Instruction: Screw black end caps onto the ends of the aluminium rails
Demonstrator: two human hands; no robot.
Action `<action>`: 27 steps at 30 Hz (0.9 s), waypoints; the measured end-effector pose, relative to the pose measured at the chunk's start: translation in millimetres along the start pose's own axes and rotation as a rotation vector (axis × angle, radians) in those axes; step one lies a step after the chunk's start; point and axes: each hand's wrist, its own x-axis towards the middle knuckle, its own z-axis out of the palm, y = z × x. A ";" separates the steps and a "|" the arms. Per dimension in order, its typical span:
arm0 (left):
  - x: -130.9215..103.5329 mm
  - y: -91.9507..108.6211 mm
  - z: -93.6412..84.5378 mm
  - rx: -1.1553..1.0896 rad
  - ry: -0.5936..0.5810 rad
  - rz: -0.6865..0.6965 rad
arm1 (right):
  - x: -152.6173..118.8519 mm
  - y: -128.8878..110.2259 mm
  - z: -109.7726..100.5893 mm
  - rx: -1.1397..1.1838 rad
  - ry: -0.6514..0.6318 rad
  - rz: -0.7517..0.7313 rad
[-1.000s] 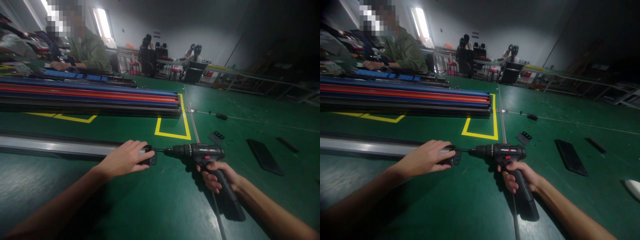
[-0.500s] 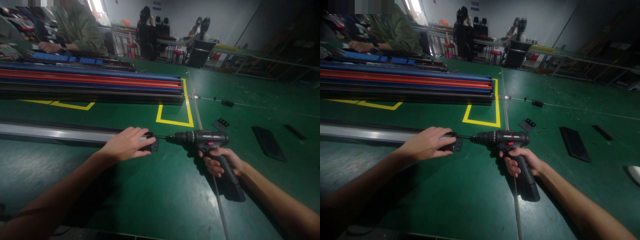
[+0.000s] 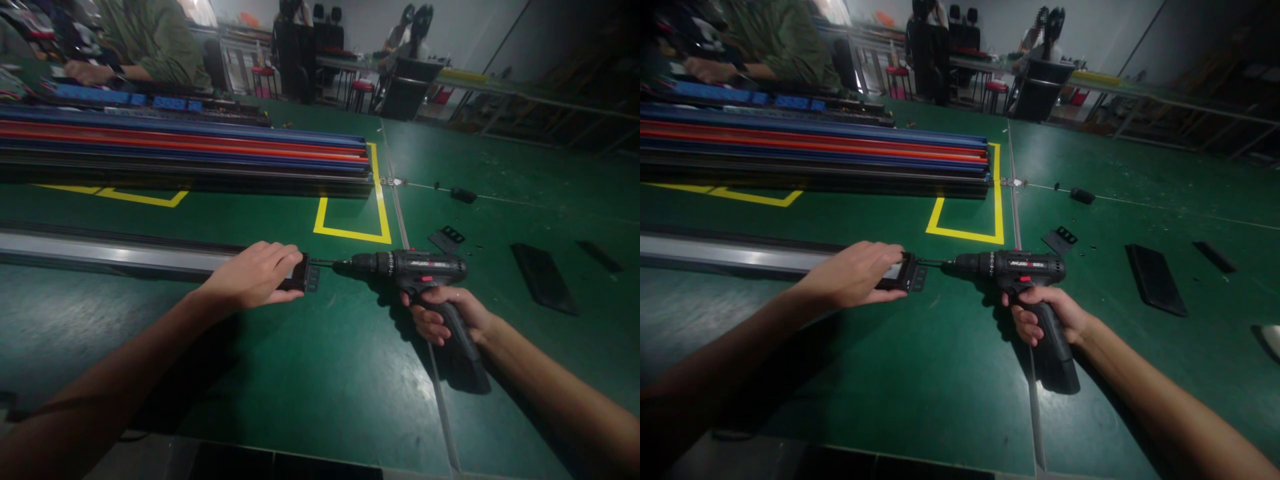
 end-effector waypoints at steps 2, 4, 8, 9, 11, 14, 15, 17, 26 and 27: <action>0.0 -0.3 0.3 -0.004 0.007 0.008 | 0.0 -0.5 0.7 -0.003 0.005 0.004; 0.0 -0.2 0.4 -0.010 0.011 0.008 | 0.0 -0.7 0.8 -0.002 0.002 0.001; 0.4 0.4 -0.4 0.002 0.007 0.001 | 0.2 -0.5 -0.9 0.013 -0.019 0.002; 0.5 0.5 -0.9 0.008 0.005 0.004 | 0.1 -0.5 -1.4 0.018 -0.023 0.003; 0.9 0.8 -1.8 0.013 0.000 0.013 | -0.3 -0.3 -1.9 0.022 -0.028 0.004; 1.4 1.1 -2.9 0.008 -0.011 0.008 | -1.1 -0.3 -1.1 0.018 -0.020 0.009; 1.6 1.3 -3.1 0.008 -0.013 0.002 | -1.3 -0.5 -0.7 0.018 -0.011 0.011; 1.9 1.4 -3.2 0.004 -0.018 -0.006 | -1.4 -0.9 0.1 0.016 -0.002 0.013; 2.1 0.1 -1.2 0.011 -0.023 0.005 | -0.6 -1.1 -0.3 0.065 -0.023 0.040; 2.1 0.1 -1.3 0.013 -0.025 0.007 | -0.7 -1.1 0.0 0.065 -0.021 0.040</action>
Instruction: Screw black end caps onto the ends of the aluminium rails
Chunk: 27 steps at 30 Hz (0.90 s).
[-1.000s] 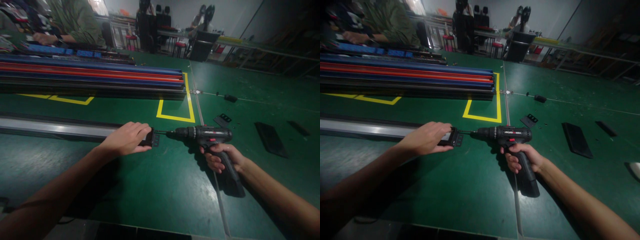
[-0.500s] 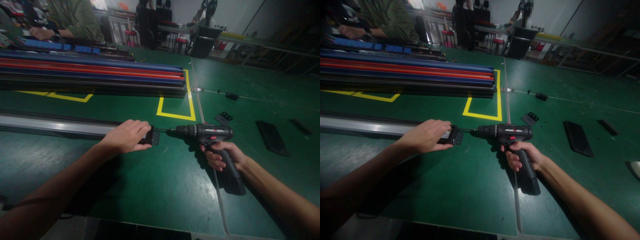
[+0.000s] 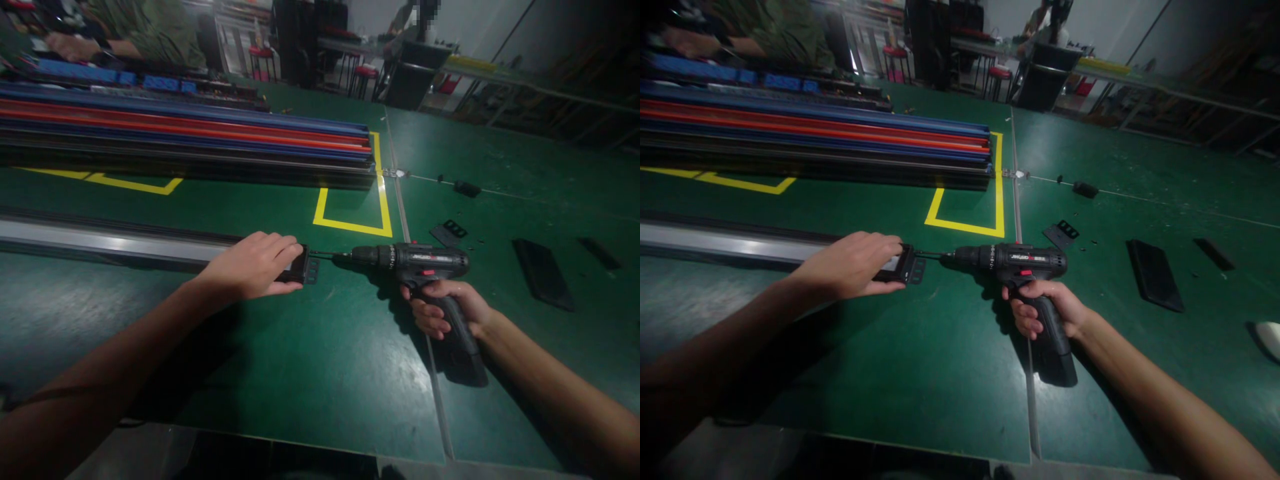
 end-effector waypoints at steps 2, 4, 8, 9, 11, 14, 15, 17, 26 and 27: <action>0.0 0.1 -0.3 0.005 -0.009 -0.001 | -0.3 -0.3 0.8 -0.003 0.004 -0.004; 0.2 0.4 -0.8 0.007 -0.019 -0.003 | -0.3 -0.7 1.7 -0.010 0.014 -0.007; 0.3 0.8 -1.6 0.008 -0.035 -0.010 | -0.1 -1.3 2.1 -0.016 0.022 -0.010; 0.3 0.8 -1.7 0.006 -0.035 -0.011 | 0.0 -1.3 1.8 -0.016 0.019 -0.011; 0.2 0.6 -1.7 0.001 -0.031 -0.010 | 0.0 -1.4 1.4 -0.015 0.011 -0.017; 0.3 0.1 -1.7 0.001 -0.034 -0.009 | 0.2 -1.3 1.2 -0.011 0.004 -0.027; 0.5 0.0 -1.8 0.005 -0.039 -0.010 | 0.3 -1.3 1.4 -0.010 0.004 -0.030; 1.0 -0.2 -2.3 0.014 -0.049 -0.012 | 0.3 -1.2 1.8 -0.015 0.008 -0.033; 1.0 0.5 -3.4 0.017 -0.044 -0.008 | -0.8 -1.5 0.7 -0.029 0.024 -0.019; 0.8 0.4 -3.2 0.017 -0.042 -0.007 | -0.9 -1.6 0.6 -0.025 0.023 -0.016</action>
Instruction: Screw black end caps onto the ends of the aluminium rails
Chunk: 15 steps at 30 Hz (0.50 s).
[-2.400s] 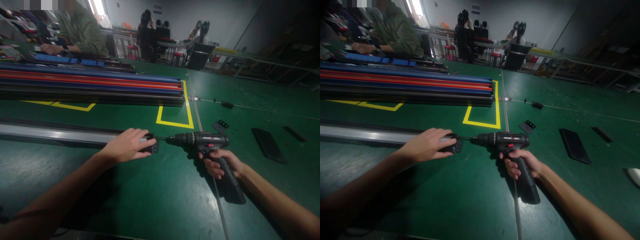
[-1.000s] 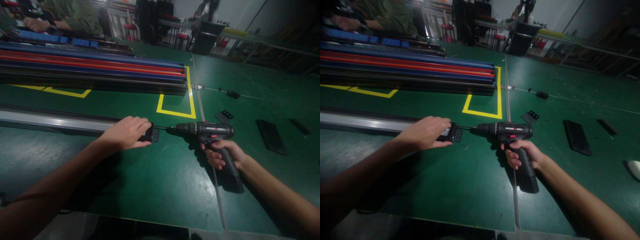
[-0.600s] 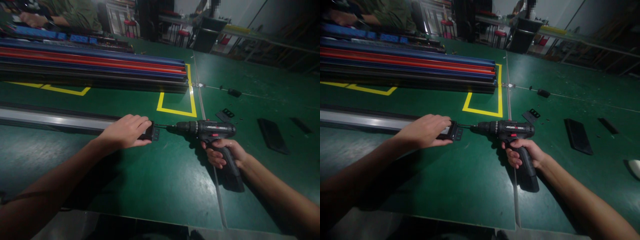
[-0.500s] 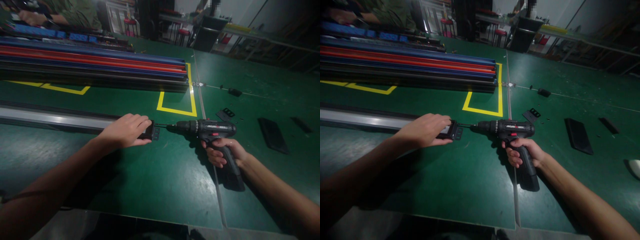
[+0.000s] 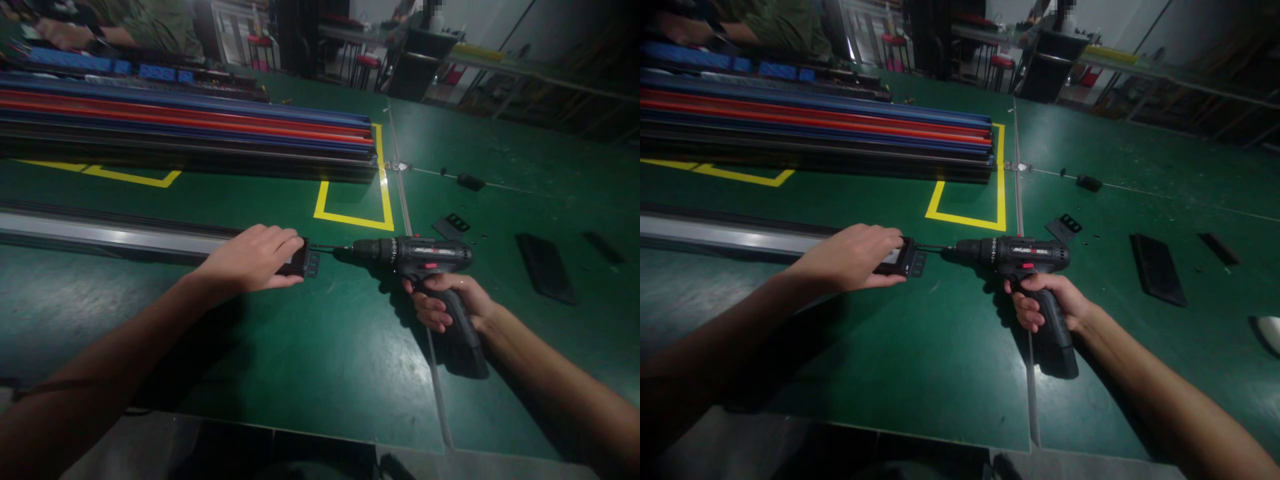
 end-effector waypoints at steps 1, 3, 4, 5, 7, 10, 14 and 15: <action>-0.1 0.0 0.2 0.001 0.003 0.000 | -0.1 0.0 0.0 0.003 0.000 0.002; -0.2 0.0 0.2 0.004 0.005 -0.001 | -0.1 0.0 0.0 0.008 -0.001 0.006; -0.2 0.2 0.0 0.006 0.004 0.000 | -0.1 0.0 0.0 0.010 0.000 0.007; -0.2 0.3 -0.2 0.007 0.003 0.000 | 0.0 0.0 -0.1 0.011 0.000 0.009; -0.2 0.6 -0.7 0.008 0.001 -0.001 | 0.2 -0.1 -0.1 0.012 0.000 0.008; -0.4 0.9 -0.7 0.006 0.011 -0.003 | 0.4 0.0 0.3 0.000 0.001 -0.005; -0.3 0.8 -0.2 0.006 0.012 -0.005 | 0.0 0.3 1.5 -0.021 0.017 -0.020; -0.1 0.7 -0.2 0.005 0.007 -0.004 | -0.1 0.3 1.7 -0.022 0.022 -0.019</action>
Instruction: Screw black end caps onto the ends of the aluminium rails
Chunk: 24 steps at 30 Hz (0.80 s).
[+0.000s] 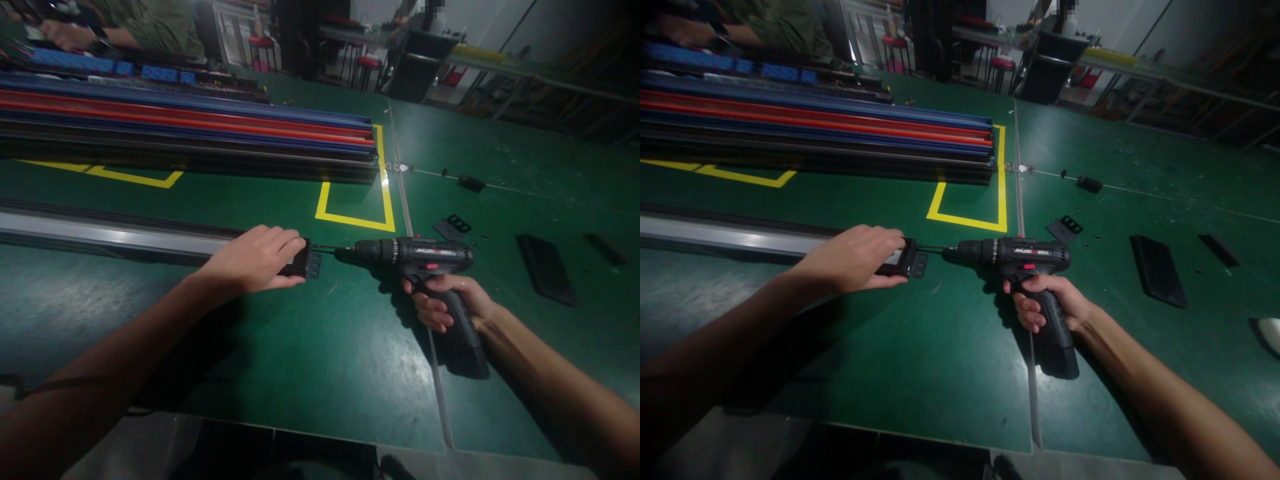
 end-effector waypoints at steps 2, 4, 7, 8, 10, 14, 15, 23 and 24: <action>0.2 -0.1 -0.5 -0.004 -0.011 0.001 | -0.1 0.0 0.4 0.000 0.002 0.002; 0.3 -0.1 -1.2 -0.010 -0.020 -0.003 | 0.2 0.0 0.5 0.001 -0.005 0.000; 0.2 0.1 -1.9 -0.018 -0.025 -0.014 | 0.9 -0.2 0.1 -0.003 -0.018 0.001; 0.2 0.2 -1.9 -0.020 -0.026 -0.017 | 1.1 -0.2 -0.1 -0.004 -0.019 0.000; 0.2 0.3 -1.7 -0.024 -0.027 -0.019 | 1.2 -0.3 -0.8 -0.009 -0.021 0.002; 0.5 0.1 -0.4 -0.026 -0.025 -0.022 | 0.6 0.0 -2.2 -0.008 -0.016 0.016; 0.6 0.1 -0.1 -0.024 -0.024 -0.022 | 0.6 0.1 -2.2 -0.007 -0.015 0.017; 0.5 -0.2 -0.9 0.002 -0.020 0.000 | 1.1 -0.1 -0.3 -0.026 0.005 0.013; 0.5 -0.1 -1.2 0.001 -0.020 0.003 | 1.0 0.0 -0.2 -0.025 0.008 0.011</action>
